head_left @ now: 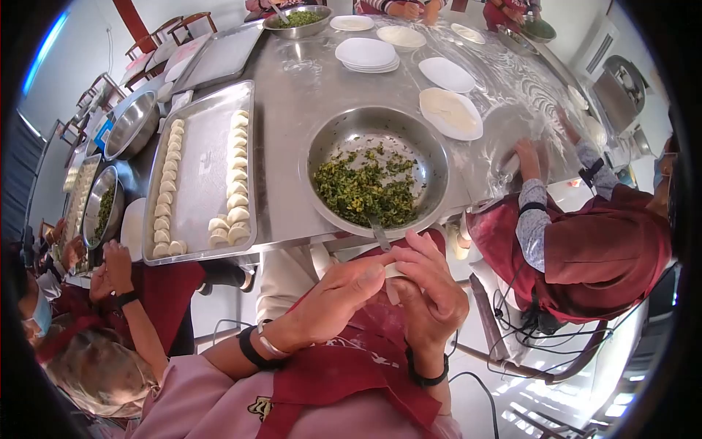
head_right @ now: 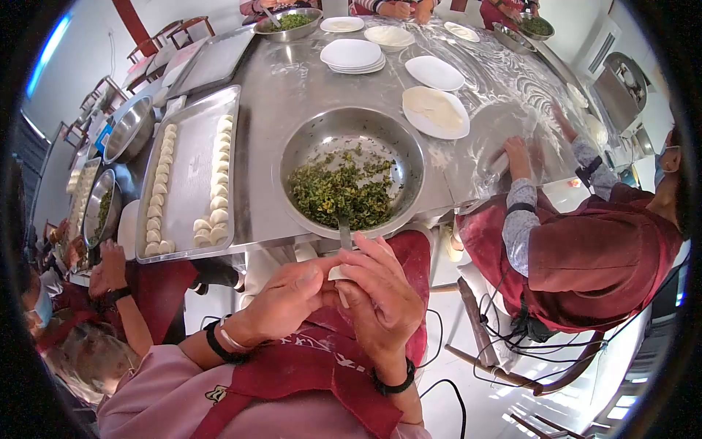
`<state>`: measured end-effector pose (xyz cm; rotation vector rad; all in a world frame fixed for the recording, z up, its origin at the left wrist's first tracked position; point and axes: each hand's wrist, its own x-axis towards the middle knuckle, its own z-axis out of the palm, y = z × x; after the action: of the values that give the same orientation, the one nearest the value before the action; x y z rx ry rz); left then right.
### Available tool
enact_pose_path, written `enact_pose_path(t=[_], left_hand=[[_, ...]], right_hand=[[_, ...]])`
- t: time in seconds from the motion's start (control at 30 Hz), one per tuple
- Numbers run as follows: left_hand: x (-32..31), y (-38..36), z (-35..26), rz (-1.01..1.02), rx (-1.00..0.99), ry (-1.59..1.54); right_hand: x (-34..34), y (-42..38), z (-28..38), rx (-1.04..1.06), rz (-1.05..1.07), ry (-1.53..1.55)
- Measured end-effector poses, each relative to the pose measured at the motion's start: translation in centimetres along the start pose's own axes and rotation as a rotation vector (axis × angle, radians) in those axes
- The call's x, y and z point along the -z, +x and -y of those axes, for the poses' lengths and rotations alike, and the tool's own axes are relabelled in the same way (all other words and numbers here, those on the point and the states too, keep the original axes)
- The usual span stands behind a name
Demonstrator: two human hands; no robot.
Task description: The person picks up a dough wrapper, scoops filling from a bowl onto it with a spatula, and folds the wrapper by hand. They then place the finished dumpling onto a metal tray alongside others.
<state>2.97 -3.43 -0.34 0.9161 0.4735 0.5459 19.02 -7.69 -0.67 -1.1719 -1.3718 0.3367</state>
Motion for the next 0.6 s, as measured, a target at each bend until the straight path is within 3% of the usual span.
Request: enact_pose_path(t=[0.6], left_hand=[[0.9, -0.1, -0.2, 0.075, -0.003, 0.204]], right_hand=[[0.0, 0.1, 0.0, 0.047, 0.117, -0.011]])
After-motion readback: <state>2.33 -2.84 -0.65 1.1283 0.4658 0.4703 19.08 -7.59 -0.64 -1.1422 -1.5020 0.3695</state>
